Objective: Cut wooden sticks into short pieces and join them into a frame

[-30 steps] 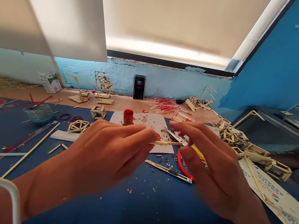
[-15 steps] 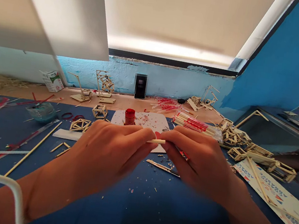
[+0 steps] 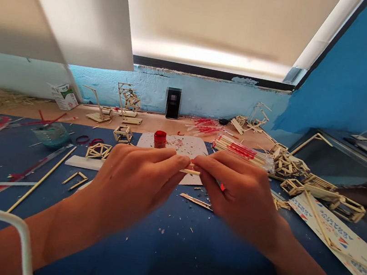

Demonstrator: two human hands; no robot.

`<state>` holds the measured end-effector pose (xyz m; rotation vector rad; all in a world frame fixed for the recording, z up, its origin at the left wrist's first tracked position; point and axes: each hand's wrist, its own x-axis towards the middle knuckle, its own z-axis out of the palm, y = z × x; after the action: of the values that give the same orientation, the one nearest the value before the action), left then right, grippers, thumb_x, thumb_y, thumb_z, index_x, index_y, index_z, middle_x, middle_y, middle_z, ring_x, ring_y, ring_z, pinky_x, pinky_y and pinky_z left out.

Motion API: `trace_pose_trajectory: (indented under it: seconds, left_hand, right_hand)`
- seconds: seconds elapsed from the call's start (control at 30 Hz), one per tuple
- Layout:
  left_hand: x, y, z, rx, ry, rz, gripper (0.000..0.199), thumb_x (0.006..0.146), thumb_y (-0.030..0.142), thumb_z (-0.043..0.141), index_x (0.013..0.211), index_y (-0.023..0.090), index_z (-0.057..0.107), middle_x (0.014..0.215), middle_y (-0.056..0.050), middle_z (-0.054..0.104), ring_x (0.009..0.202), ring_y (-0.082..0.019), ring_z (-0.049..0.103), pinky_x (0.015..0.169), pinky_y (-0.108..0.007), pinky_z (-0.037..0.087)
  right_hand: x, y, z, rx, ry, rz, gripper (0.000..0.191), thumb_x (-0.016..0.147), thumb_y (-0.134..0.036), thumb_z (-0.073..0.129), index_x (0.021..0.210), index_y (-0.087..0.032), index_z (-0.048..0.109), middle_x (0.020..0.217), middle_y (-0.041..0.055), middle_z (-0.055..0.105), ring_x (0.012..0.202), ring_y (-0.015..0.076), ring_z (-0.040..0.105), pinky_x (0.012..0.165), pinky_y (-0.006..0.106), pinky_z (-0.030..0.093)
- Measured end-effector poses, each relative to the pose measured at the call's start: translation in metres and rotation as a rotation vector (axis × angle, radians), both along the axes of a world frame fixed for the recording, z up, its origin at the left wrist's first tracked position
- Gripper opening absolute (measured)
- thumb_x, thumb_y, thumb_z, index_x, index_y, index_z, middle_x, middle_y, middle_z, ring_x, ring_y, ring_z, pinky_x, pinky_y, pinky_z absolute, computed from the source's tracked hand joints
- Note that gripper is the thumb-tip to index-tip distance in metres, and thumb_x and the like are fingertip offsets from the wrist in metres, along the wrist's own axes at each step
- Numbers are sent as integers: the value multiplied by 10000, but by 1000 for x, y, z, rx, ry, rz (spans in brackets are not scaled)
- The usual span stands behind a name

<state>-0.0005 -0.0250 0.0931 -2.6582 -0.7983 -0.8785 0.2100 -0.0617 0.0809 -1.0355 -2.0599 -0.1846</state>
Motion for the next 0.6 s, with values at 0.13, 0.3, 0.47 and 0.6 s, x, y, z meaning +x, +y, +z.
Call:
trace_pose_trajectory:
  seconds: [0.13,0.3,0.47,0.6]
  left_hand:
    - [2,5,-9,73,-58,32,185,1018,254,547,969,201,717,722,24,711,555,-138,625,502,-285,352]
    - [8,4,-17,101,-65,96,174,1005,238,557,969,208,724,754,22,748,554,-149,655,496,-294,359]
    - [13,-2,-21,121,-94,133,156,984,226,571,926,214,715,753,24,765,545,-141,666,489,-289,370]
    - [15,-2,-28,149,-74,193,175,982,221,557,933,212,725,734,15,766,516,-144,654,478,-296,352]
  right_hand:
    - [-6,10,-14,45,80,-23,211,1023,-151,543,972,-168,747,885,54,752,791,164,673,756,305,532]
    - [-9,13,-23,21,133,-15,223,1030,-160,529,992,-179,748,909,59,759,811,170,686,748,311,548]
    - [-11,10,-28,17,184,-16,228,1027,-155,524,1047,-187,749,901,53,751,798,166,681,743,310,553]
    - [-12,14,-37,53,163,-68,241,1015,-150,520,1025,-193,756,848,56,748,753,173,681,708,312,534]
